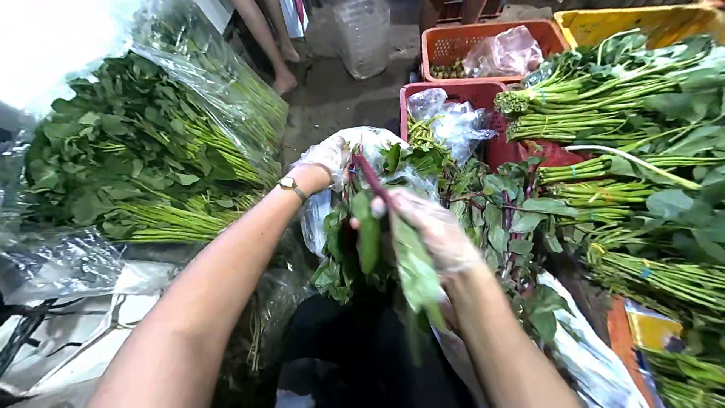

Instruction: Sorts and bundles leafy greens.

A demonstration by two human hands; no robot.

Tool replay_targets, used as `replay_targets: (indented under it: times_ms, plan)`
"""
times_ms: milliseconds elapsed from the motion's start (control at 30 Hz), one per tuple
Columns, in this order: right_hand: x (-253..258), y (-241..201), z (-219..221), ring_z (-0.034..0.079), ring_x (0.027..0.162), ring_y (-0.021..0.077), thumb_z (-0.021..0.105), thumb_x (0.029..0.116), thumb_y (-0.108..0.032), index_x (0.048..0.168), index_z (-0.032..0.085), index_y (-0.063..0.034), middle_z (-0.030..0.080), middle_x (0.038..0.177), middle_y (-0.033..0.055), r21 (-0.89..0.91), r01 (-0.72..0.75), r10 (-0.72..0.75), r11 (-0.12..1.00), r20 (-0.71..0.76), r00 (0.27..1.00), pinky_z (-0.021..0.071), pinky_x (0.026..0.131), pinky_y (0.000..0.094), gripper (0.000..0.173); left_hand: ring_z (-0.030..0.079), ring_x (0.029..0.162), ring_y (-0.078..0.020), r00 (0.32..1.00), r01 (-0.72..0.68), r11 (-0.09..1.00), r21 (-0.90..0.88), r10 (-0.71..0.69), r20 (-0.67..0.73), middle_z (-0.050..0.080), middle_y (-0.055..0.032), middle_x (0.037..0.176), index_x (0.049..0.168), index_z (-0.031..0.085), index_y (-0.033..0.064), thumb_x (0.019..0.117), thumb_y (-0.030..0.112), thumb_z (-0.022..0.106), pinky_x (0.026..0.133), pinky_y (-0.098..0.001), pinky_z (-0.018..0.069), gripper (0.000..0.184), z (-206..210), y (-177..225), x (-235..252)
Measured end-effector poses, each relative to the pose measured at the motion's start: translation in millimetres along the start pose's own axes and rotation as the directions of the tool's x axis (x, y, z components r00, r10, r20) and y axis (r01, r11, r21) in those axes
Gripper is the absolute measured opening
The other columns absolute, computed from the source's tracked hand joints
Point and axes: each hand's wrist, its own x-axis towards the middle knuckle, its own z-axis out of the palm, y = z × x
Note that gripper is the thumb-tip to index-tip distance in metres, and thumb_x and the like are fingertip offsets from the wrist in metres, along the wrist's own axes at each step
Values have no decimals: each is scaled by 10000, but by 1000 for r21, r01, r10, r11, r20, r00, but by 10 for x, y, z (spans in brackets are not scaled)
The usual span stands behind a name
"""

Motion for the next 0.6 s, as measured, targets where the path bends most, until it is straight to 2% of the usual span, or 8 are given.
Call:
replay_targets:
  times_ms: [33, 100, 200, 267, 300, 367, 500, 600]
  plan:
    - [134, 61, 91, 612, 686, 30, 415, 1095, -154, 1136, 628, -53, 661, 867, 9, -106, -44, 38, 993, -62, 997, 517, 589, 186, 239, 565, 1228, -442, 1000, -11, 1000, -21, 11, -15, 552, -230, 1368, 1187, 680, 1, 935, 162, 682, 959, -631, 478, 300, 0, -21, -4]
    - [406, 242, 125, 575, 762, 107, 483, 1085, -136, 1205, 600, 3, 632, 936, 86, -373, -129, 79, 919, -145, 986, 495, 699, 283, 218, 568, 1221, -456, 997, -61, 995, -72, 58, -56, 567, -252, 1346, 1159, 691, -13, 955, 145, 639, 970, -640, 465, 263, -13, -127, -38]
    - [616, 467, 116, 624, 868, 253, 572, 1038, -139, 1130, 624, 40, 645, 974, 179, -634, -157, 48, 757, -185, 981, 517, 797, 437, 208, 590, 1180, -422, 986, -145, 983, -116, 135, -94, 613, -229, 1260, 1074, 698, 1, 989, 159, 568, 951, -620, 461, 222, -44, -319, -95]
    - [651, 497, 164, 663, 1020, 331, 600, 1019, -168, 1107, 668, 40, 677, 1074, 218, -754, -140, -8, 641, -189, 982, 523, 903, 513, 235, 611, 1163, -395, 983, -174, 976, -135, 164, -82, 653, -209, 1221, 1052, 713, 18, 970, 162, 591, 958, -616, 453, 206, -78, -402, -99]
    - [662, 499, 184, 656, 1085, 348, 593, 1024, -190, 1118, 674, 27, 673, 1134, 221, -796, -142, -14, 588, -185, 983, 516, 942, 532, 250, 611, 1163, -386, 982, -183, 972, -150, 174, -69, 660, -202, 1218, 1045, 717, 22, 959, 162, 600, 968, -613, 444, 201, -93, -427, -102]
    - [690, 493, 227, 646, 1133, 357, 577, 1031, -219, 1131, 679, 5, 659, 1198, 215, -846, -153, -16, 512, -187, 982, 516, 954, 543, 265, 617, 1160, -376, 982, -189, 969, -157, 183, -53, 672, -191, 1212, 1021, 726, 33, 953, 167, 602, 966, -612, 436, 195, -137, -436, -113]
    - [710, 463, 322, 657, 1106, 375, 579, 1029, -258, 1147, 691, -40, 602, 1304, 220, -887, -160, -7, 434, -181, 983, 544, 894, 563, 272, 630, 1119, -378, 987, -158, 981, -116, 156, -22, 691, -186, 1140, 979, 730, 55, 965, 199, 599, 922, -621, 441, 195, -162, -406, -129]
    - [702, 380, 354, 656, 1100, 371, 580, 1031, -263, 1126, 702, -38, 602, 1295, 218, -896, -163, 20, 412, -170, 985, 545, 890, 557, 274, 634, 1098, -378, 993, -116, 989, -92, 117, 4, 695, -182, 1112, 987, 729, 68, 977, 219, 578, 893, -623, 443, 214, -185, -343, -153]
